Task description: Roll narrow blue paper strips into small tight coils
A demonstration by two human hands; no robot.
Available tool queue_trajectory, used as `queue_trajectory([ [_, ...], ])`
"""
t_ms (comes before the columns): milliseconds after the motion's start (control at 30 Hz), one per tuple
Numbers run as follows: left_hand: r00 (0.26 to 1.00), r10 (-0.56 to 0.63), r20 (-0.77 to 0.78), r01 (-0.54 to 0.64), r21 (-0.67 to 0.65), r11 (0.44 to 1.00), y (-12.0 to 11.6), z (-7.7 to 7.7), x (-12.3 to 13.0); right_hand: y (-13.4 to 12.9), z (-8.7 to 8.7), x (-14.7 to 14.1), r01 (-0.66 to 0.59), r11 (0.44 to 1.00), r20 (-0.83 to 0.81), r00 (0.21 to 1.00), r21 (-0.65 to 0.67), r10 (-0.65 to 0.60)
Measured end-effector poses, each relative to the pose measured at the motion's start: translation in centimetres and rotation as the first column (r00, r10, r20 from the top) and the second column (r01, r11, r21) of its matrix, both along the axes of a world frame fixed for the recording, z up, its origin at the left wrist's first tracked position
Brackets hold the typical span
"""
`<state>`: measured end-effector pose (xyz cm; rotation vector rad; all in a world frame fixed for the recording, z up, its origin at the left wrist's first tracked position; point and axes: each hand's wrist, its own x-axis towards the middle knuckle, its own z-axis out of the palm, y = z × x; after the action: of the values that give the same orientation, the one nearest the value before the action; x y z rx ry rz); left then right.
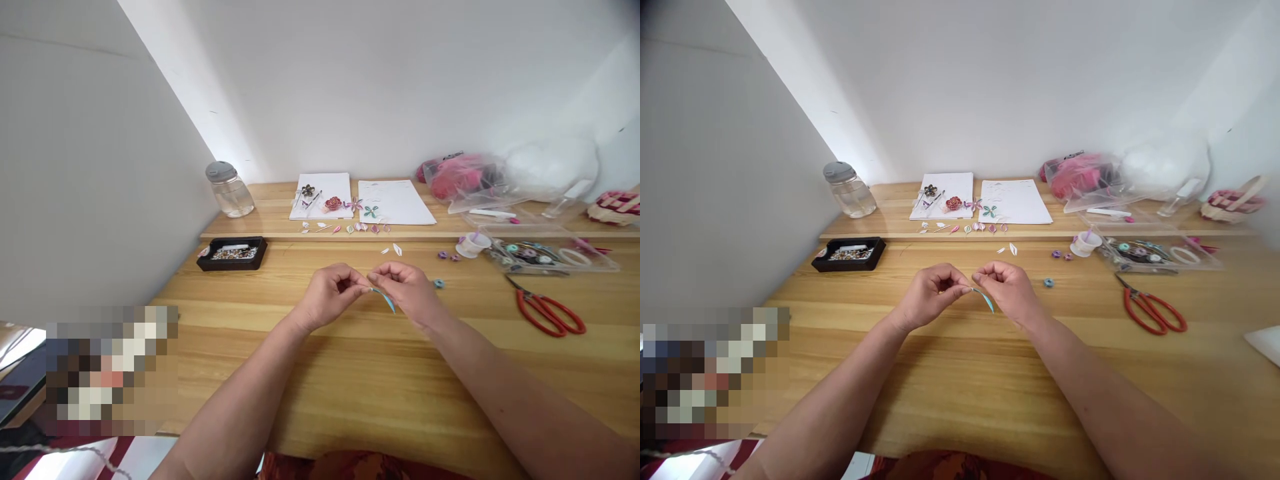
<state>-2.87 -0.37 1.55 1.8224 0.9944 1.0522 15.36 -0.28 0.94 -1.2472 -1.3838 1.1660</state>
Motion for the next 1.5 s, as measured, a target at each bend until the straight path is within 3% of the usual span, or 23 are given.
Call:
queue_trajectory([
  [133, 0.977, 0.103, 0.185, -0.069, -0.182, 0.981, 0.5, -0.1, 0.1, 0.1, -0.8, -0.3, -0.161, 0.926, -0.345, 0.938, -0.342, 0.036],
  [233, 0.948, 0.193, 0.255, -0.127, -0.256, 0.958, 0.7, -0.2, 0.2, -0.5, -1.0, -0.8, -0.282, 0.867, -0.472, 0.879, -0.411, 0.062],
  [300, 0.930, 0.241, 0.278, -0.159, -0.287, 0.945, 0.8, -0.4, 0.2, -0.9, -1.0, -1.2, -0.305, 0.857, -0.492, 0.868, -0.415, 0.071],
  [433, 0.912, 0.270, 0.310, -0.160, -0.338, 0.927, 0.8, -0.9, 0.3, -1.5, -0.9, -1.8, -0.259, 0.893, -0.429, 0.899, -0.367, 0.085],
  [633, 0.908, 0.220, 0.357, -0.081, -0.365, 0.927, 0.7, -0.6, 0.3, -1.5, -0.7, -1.9, -0.114, 0.962, -0.191, 0.979, -0.247, 0.067],
  [767, 0.908, 0.214, 0.359, -0.077, -0.360, 0.930, 0.6, -0.2, 0.2, -1.3, -0.9, -1.6, -0.090, 0.991, 0.011, 0.996, -0.102, 0.092],
  [833, 0.906, 0.222, 0.361, -0.086, -0.357, 0.930, 0.6, -0.1, 0.2, -1.2, -0.8, -1.4, -0.049, 0.999, 0.129, 0.991, 0.004, 0.048],
  [967, 0.907, 0.242, 0.345, -0.113, -0.353, 0.929, 0.7, -0.1, 0.1, -1.8, -0.1, -1.4, 0.040, 0.959, 0.281, 0.952, 0.279, -0.121],
  [1133, 0.919, 0.235, 0.315, -0.137, -0.304, 0.943, 0.7, -0.4, 0.2, -2.8, 1.1, -1.8, 0.042, 0.862, 0.149, 0.980, 0.506, -0.135],
  [1267, 0.930, 0.219, 0.296, -0.133, -0.285, 0.949, 0.6, -0.6, 0.4, -2.9, 1.2, -1.9, 0.043, 0.885, 0.066, 0.994, 0.463, -0.083],
  [1400, 0.931, 0.199, 0.306, -0.103, -0.305, 0.947, 0.2, -0.6, 0.8, -2.5, 0.6, -2.0, 0.018, 0.965, -0.061, 0.998, 0.263, -0.002],
  [1500, 0.926, 0.179, 0.333, -0.060, -0.340, 0.938, 0.0, -0.4, 1.1, -2.4, 0.4, -2.2, -0.013, 0.992, -0.105, 0.994, 0.128, 0.026],
])
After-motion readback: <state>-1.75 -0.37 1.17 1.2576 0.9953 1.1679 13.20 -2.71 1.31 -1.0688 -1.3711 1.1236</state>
